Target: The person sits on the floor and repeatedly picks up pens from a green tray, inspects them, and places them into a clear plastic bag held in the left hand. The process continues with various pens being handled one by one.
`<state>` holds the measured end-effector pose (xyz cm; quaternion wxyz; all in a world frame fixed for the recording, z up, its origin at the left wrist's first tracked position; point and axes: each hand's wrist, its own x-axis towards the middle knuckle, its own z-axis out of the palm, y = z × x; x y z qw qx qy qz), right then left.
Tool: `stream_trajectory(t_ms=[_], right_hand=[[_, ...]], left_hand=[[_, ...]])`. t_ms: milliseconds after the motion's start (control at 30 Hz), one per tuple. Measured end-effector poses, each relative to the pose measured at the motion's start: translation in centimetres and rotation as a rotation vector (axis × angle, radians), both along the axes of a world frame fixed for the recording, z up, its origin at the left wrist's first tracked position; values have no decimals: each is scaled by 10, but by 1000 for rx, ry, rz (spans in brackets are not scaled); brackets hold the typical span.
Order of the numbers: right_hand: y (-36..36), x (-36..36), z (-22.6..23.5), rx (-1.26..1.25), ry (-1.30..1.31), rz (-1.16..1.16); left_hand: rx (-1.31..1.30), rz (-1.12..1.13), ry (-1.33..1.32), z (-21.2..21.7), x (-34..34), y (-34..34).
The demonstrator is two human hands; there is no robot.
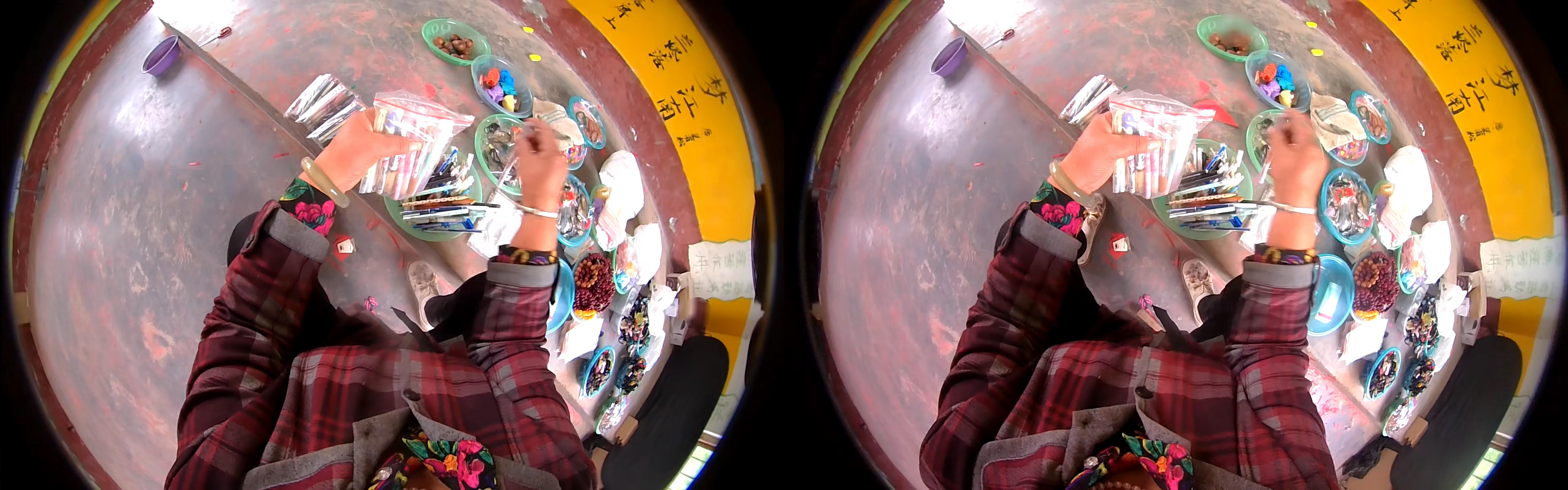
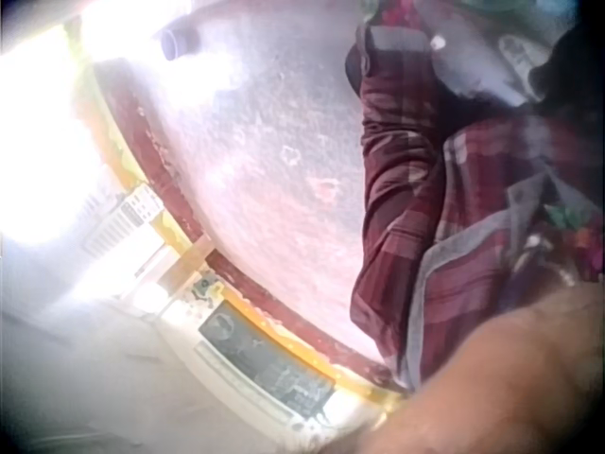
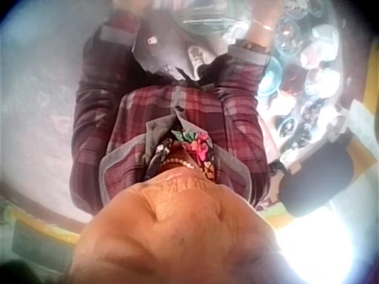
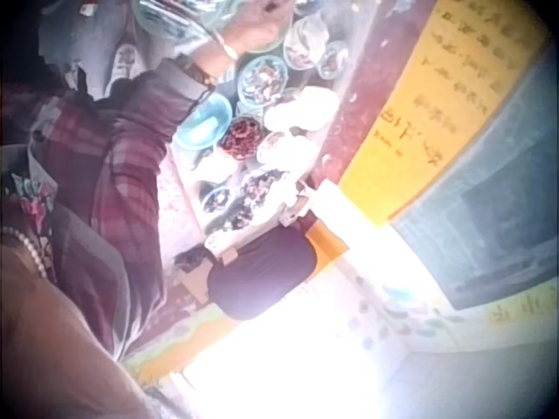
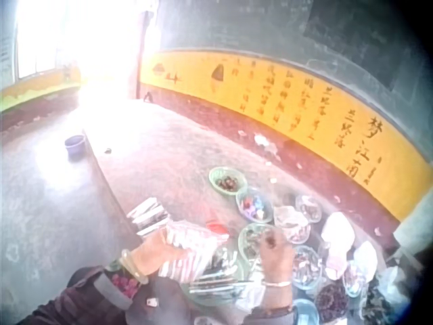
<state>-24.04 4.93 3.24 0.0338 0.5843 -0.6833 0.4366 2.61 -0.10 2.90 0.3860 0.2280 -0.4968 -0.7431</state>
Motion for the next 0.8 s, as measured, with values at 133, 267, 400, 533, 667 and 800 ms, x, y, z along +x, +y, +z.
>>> stream_trajectory(t_ms=[133,267,400,533,667,800], right_hand=[[23,-15,41,-429,-741,268],[35,10,65,-598,-874,334],[35,18,61,-570,-834,449],[32,22,54,-451,-862,444],[31,26,54,-349,-929,477],[29,25,49,-235,-905,496]], left_hand=[[8,-61,-46,-7,-3,1],[-35,-114,-105,-11,-11,4],[-30,-188,-140,-8,-21,10],[-52,-225,-229,-5,-24,14],[-69,-235,-256,-12,-24,12],[-101,-227,-262,-17,-23,10]])
